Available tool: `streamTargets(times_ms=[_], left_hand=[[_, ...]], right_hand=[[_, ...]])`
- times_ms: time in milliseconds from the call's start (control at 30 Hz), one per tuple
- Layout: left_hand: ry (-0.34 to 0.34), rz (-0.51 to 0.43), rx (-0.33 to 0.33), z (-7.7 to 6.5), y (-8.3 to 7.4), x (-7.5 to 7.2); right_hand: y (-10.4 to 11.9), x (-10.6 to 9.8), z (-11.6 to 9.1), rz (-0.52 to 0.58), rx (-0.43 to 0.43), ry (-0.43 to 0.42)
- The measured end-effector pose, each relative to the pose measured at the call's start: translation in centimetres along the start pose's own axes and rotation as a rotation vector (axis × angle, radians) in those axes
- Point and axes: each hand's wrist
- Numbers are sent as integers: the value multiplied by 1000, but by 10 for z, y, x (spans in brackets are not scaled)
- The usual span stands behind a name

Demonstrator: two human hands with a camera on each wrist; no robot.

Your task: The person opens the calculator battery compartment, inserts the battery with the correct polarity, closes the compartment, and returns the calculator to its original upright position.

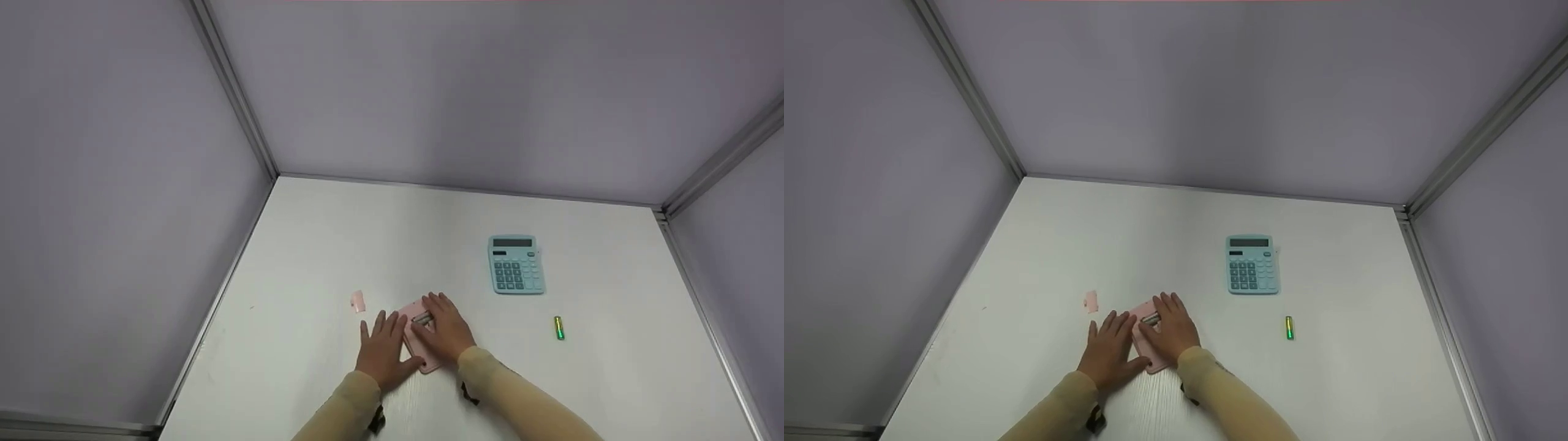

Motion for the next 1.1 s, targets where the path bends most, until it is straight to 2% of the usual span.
streamTargets(times_ms=[233, 567, 867, 1100], left_hand=[[33, 6, -12, 0, -1, -2], [42, 16, -16, 0, -3, -4], [14, 53, 2, 0, -1, -5], [36, 19, -7, 2, 1, -4]], right_hand=[[5, -6, 1, 9, 13, 22], [8, -7, 3, -7, 30, 27], [10, -5, 7, -34, 52, 54], [-2, -4, 7, -19, 26, -32]])
Point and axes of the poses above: each hand's wrist, its own z-axis towards the middle knuckle, its own x-axis out of the palm, y = z × x, and after that the axes turned 11 degrees about -x, right-handed
